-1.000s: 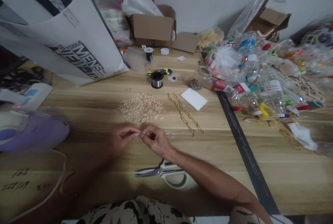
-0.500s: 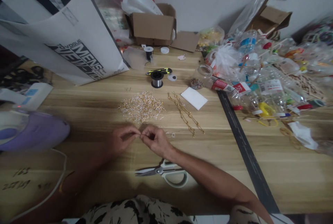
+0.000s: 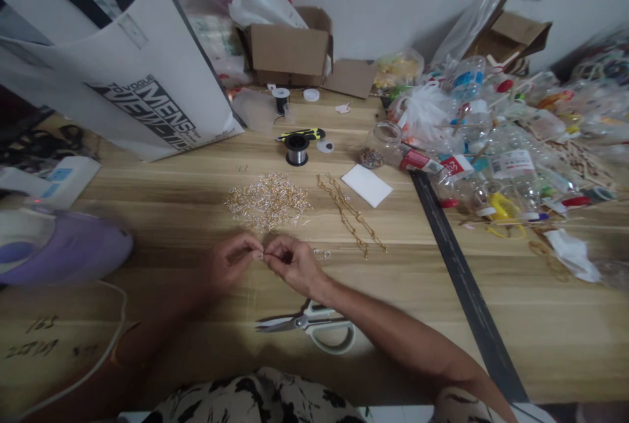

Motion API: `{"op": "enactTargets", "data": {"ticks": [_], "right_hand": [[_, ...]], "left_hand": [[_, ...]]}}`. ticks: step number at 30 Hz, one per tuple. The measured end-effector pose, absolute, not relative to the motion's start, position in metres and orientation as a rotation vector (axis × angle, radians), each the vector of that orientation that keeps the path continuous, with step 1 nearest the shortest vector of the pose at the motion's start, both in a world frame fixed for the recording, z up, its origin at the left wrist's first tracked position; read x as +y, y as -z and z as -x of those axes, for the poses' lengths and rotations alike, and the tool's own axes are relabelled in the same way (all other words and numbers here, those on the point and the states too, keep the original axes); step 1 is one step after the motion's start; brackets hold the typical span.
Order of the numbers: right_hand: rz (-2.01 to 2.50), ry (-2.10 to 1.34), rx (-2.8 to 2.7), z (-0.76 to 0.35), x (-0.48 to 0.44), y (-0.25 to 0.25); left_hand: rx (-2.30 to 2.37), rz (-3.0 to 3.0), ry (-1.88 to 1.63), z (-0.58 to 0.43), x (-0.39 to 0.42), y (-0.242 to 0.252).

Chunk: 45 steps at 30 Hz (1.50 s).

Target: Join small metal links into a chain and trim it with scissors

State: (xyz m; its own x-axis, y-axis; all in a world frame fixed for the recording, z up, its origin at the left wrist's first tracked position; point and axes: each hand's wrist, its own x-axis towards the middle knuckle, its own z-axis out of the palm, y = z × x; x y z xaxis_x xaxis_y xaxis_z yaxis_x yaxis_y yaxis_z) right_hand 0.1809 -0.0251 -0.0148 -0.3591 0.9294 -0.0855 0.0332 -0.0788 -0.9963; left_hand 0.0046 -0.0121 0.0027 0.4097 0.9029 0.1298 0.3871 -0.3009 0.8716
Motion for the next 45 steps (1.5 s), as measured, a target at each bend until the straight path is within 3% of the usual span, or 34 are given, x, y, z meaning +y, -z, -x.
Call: {"op": "enactTargets", "data": {"ticks": [12,21,45], "right_hand": [[1.066,-1.594,-1.424,-0.181,-0.024,0.014],[1.071,-1.395,-1.636,-0.183,-0.026,0.015],[1.105,-1.282,-1.724,-0.183,-0.028,0.020]], "left_hand": [[1.105,-1.917,-0.766,0.008,-0.003,-0.011],[1.082,-1.987,-0.720,0.005,-0.006,-0.012],[1.048,-1.952,-0.757,0.000,-0.010,-0.009]]}}
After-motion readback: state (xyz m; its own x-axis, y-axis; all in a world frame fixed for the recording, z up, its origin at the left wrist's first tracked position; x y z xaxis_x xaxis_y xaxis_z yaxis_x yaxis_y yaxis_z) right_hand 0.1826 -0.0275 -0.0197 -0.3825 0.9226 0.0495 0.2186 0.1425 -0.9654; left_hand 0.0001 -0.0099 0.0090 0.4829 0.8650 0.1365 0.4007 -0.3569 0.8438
